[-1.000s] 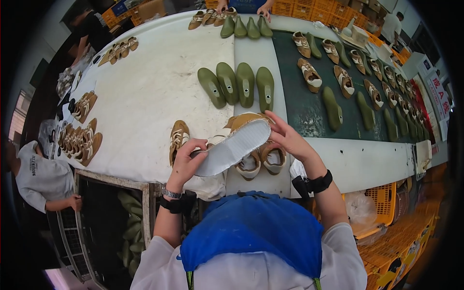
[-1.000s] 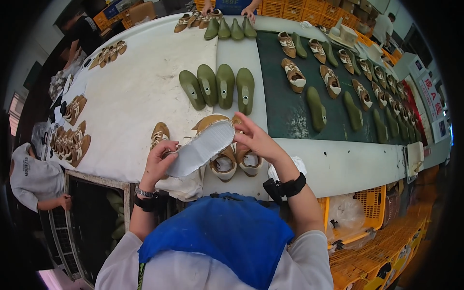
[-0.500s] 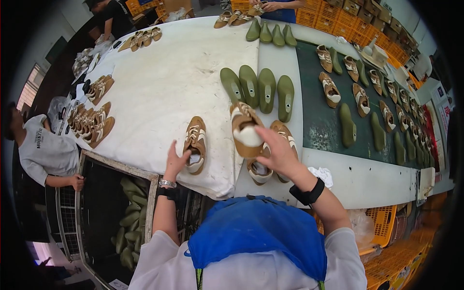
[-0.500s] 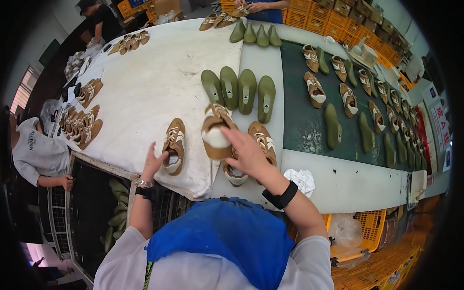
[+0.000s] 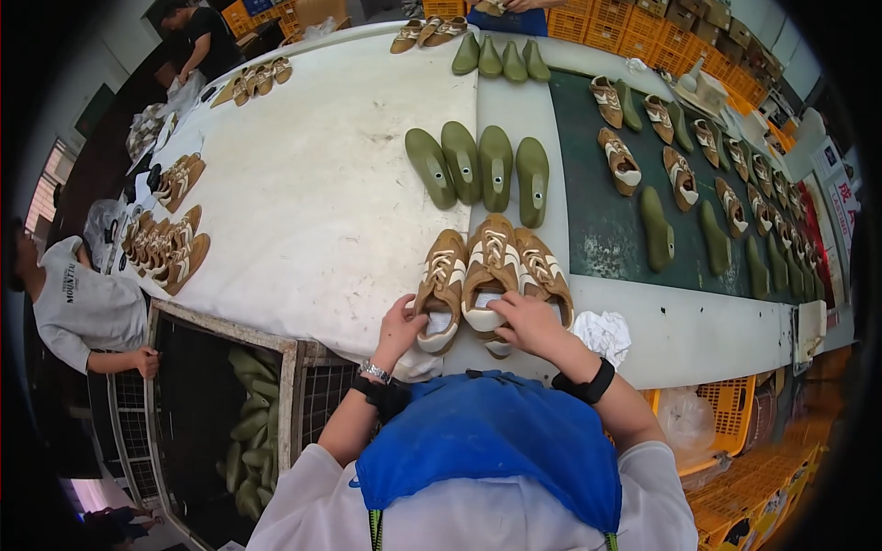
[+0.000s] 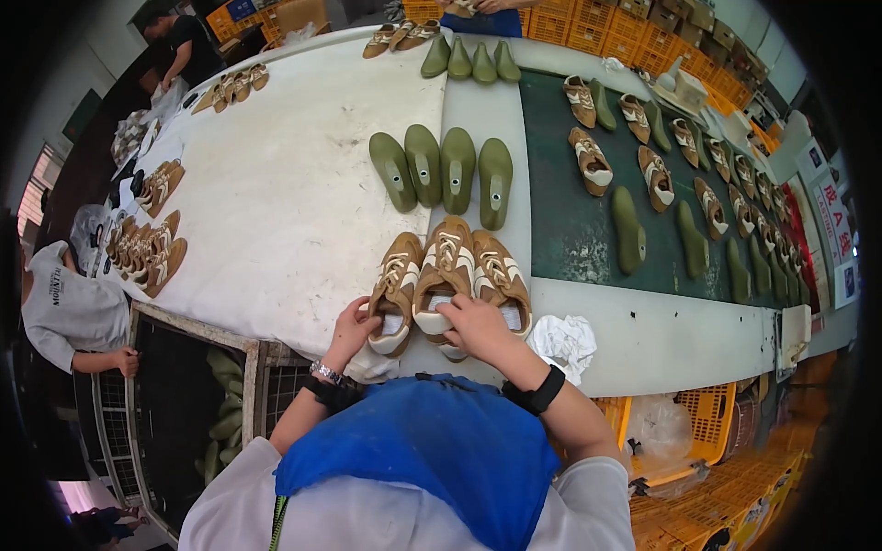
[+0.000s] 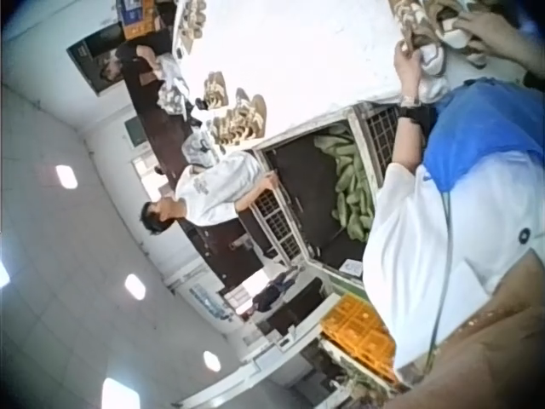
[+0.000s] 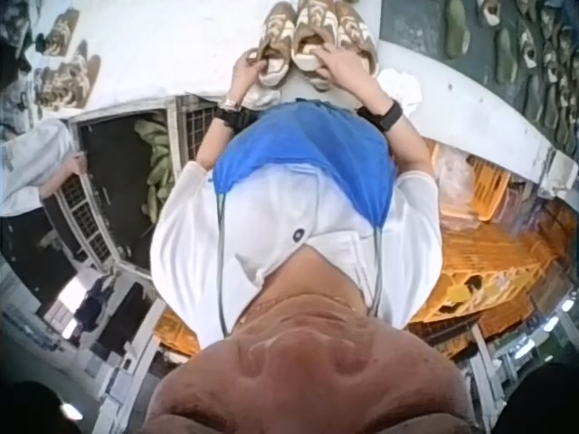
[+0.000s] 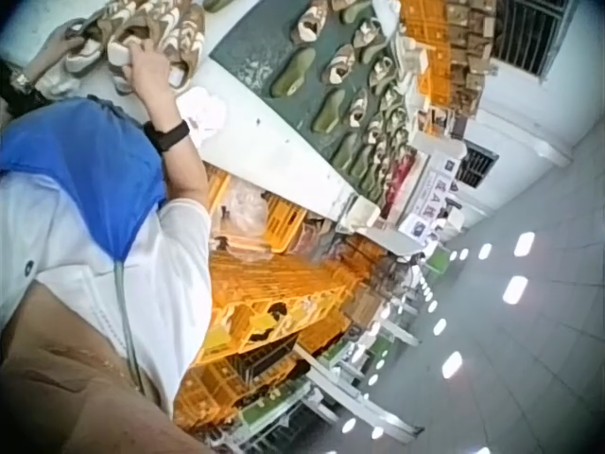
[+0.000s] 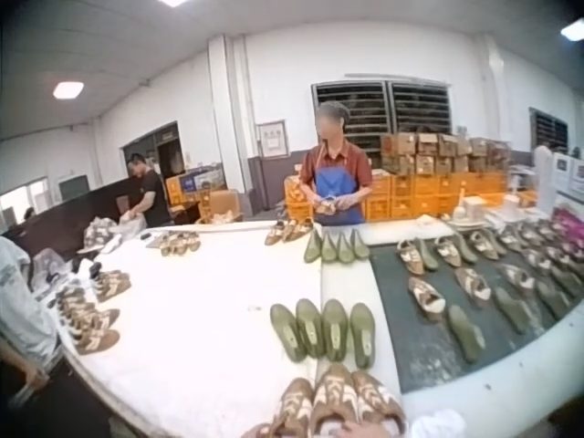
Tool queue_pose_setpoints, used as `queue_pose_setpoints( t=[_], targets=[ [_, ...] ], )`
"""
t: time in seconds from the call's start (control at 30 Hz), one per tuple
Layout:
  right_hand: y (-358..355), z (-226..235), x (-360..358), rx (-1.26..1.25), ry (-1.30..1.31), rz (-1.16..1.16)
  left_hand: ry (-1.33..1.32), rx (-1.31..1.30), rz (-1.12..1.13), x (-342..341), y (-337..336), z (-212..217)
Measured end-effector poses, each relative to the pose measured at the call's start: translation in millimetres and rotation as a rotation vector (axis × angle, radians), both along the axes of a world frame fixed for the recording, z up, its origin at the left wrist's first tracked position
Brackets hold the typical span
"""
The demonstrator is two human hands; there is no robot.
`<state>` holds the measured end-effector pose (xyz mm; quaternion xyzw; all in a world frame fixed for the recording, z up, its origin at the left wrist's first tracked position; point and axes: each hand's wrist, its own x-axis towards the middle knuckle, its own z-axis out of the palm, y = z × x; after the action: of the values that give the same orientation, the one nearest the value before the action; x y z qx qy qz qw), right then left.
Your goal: The recorder is matching finished brown and white shoes with green plastic shoe lasts and organizing them on a factory workbench and conveyor belt.
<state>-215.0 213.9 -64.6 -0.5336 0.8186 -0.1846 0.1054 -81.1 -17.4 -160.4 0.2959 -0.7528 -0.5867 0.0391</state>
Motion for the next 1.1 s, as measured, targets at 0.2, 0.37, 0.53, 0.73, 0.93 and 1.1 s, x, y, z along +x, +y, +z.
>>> queue_pose_setpoints(
  t=[0.2,0.37,0.53,0.73,0.93,1.1],
  targets=[
    [9.0,4.8,-5.9,-0.029,-0.1,-0.075,-0.01,-0.423,-0.006,-8.7,-14.2,22.1],
    [13.1,7.3,-13.9,-0.144,-0.241,0.023,-0.048,-0.303,-0.146,-13.9,-22.8,12.4],
    [40.7,14.9,-27.3,-0.346,-0.185,-0.215,0.218,-0.636,-0.009,-5.3,-14.0,33.1],
    [102.7,-56.4,-20.8,-0.177,-0.1,-0.396,0.308,-0.82,-0.21,-44.4,29.3,31.5],
    [94.1,-68.1,-4.7,-0.187,-0.106,-0.437,0.137,-1.024,-0.241,-32.8,48.5,51.0],
    [86.9,-66.6,-8.9,-0.231,-0.131,-0.486,0.141,-1.002,-0.278,-39.1,42.1,51.7]
  ],
)
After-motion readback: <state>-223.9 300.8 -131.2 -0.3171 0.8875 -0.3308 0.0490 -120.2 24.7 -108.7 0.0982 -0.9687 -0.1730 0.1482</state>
